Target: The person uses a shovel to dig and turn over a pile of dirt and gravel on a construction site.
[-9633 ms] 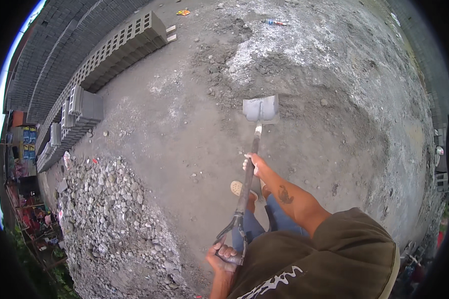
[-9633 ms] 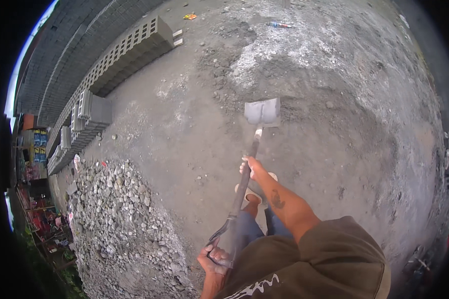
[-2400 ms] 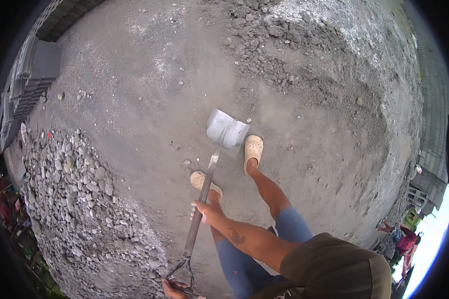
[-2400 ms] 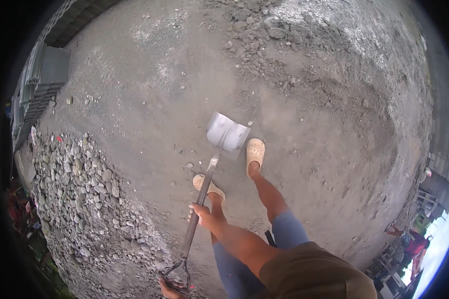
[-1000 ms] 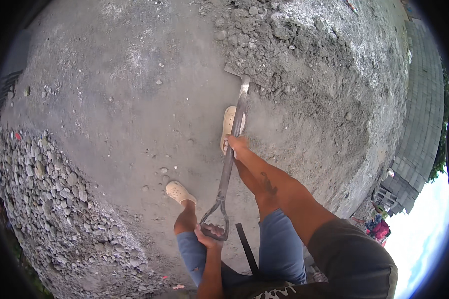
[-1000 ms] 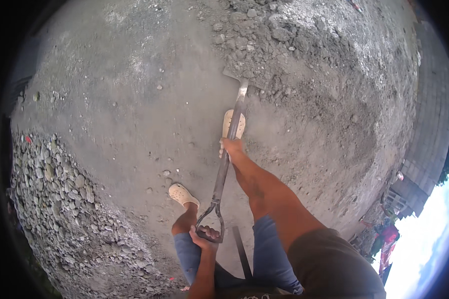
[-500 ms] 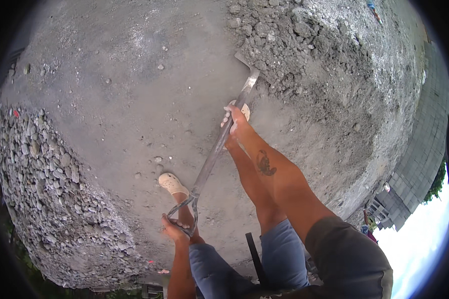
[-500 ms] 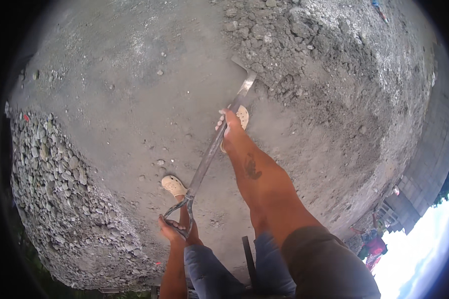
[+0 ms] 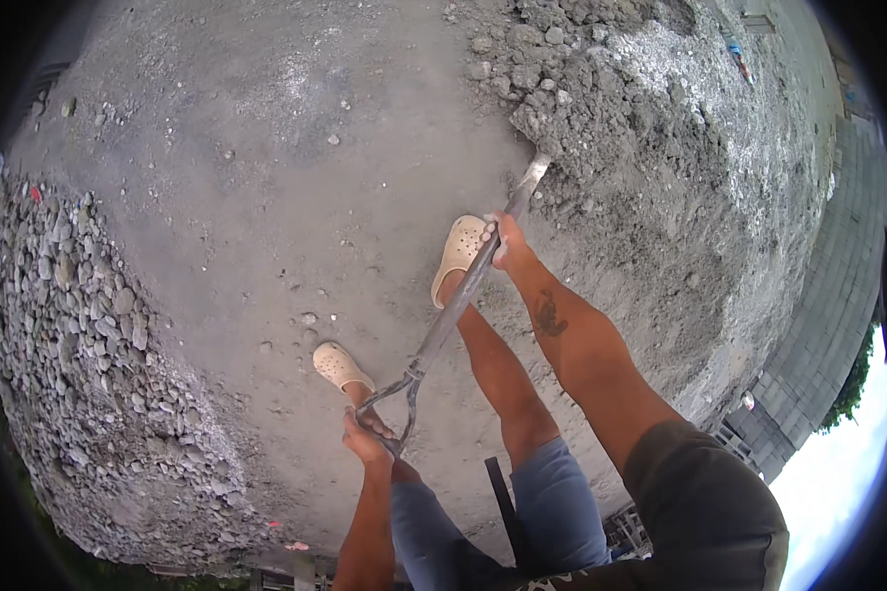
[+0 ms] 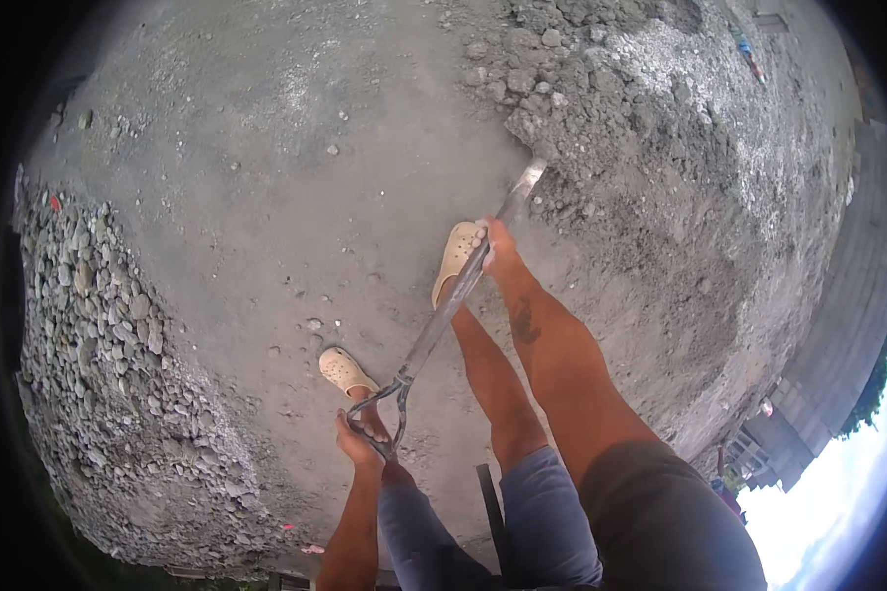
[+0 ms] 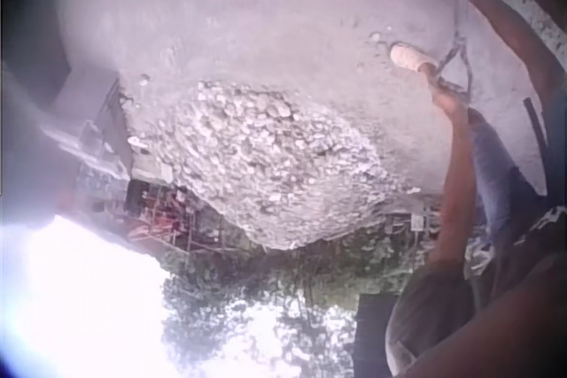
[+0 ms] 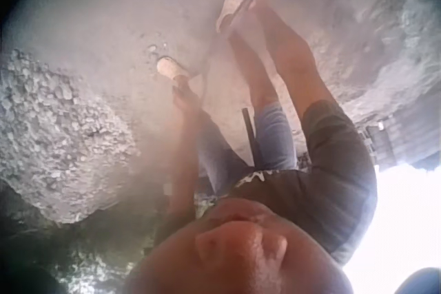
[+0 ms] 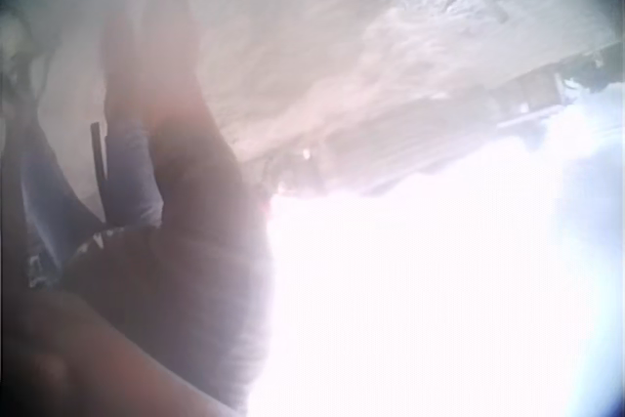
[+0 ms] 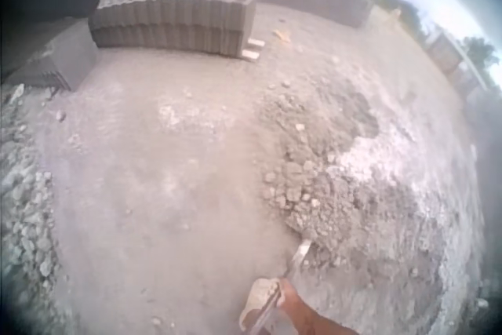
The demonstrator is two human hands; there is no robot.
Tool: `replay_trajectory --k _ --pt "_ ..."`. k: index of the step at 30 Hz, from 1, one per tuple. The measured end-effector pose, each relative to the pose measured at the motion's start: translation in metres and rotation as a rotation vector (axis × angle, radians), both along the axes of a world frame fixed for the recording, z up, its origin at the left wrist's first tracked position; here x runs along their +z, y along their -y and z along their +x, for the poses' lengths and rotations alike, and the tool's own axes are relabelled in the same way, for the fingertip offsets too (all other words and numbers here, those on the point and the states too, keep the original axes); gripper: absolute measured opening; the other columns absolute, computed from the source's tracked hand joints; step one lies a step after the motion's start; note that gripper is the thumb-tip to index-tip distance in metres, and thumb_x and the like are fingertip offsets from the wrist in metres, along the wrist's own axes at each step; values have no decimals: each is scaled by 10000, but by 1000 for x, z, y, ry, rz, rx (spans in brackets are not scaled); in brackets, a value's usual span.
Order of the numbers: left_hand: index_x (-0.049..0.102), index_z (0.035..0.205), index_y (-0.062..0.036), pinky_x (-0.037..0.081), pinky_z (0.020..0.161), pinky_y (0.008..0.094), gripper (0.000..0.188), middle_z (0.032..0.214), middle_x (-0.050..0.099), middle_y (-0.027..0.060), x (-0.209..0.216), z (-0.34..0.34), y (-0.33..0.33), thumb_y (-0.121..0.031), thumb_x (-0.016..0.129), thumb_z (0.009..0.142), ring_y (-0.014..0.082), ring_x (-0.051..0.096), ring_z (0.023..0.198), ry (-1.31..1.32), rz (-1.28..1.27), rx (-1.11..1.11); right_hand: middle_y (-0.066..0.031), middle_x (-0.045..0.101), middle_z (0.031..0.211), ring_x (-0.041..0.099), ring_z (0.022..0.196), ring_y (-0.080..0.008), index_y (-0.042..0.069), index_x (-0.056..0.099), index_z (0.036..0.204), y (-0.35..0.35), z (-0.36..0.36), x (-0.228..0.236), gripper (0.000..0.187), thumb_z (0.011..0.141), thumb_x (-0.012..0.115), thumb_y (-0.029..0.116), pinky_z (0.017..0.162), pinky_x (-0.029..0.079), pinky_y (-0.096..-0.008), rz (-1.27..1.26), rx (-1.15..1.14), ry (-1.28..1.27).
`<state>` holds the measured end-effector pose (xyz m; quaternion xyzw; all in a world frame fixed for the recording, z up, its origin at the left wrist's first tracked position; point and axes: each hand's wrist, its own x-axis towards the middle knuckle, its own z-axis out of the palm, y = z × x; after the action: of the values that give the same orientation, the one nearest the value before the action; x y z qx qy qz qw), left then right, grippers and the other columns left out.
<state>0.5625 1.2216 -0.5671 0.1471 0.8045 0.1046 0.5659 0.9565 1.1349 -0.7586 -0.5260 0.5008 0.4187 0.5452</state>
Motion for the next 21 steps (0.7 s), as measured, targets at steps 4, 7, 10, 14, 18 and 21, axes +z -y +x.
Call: replay_trajectory --k 4,7,10,14,18,21 --pt "413 646 -74 396 325 359 465 462 393 80 21 -41 -30 -424 504 938 225 414 320 80 2 -25 26 424 567 450 476 -148 141 504 789 -15 -31 43 179 905 554 267 473 419 -343 48 -69 21" --pt "409 621 -77 397 326 363 479 456 395 87 44 -75 -47 -424 493 942 232 419 321 146 21 -85 36 420 560 441 471 -142 150 495 767 -23 -55 91 196 913 550 269 472 416 -339 5 -89 61" --pt "404 618 -80 401 328 380 490 458 396 89 80 -115 -67 -440 492 938 240 414 318 201 -29 -100 36 424 553 435 466 -143 156 499 745 -22 -89 151 209 912 544 273 461 414 -340 -22 -127 105" --pt "408 621 -97 397 336 391 492 453 387 86 147 -207 -90 -476 489 924 255 420 325 290 -33 -132 33 419 547 425 458 -148 161 508 728 -25 -178 247 213 910 529 270 458 408 -337 75 -190 171" --pt "398 616 -125 382 340 379 508 447 384 64 233 -333 -108 -528 488 911 245 407 338 195 111 -201 -10 442 588 470 514 -205 145 521 794 -27 -296 320 141 839 602 251 566 454 -430 195 -197 130" --pt "405 615 -130 393 337 398 521 447 397 70 321 -406 -121 -549 477 915 260 415 324 184 104 -137 4 426 594 447 525 -202 164 484 705 -28 -387 380 182 856 566 223 601 451 -415 258 -271 31"
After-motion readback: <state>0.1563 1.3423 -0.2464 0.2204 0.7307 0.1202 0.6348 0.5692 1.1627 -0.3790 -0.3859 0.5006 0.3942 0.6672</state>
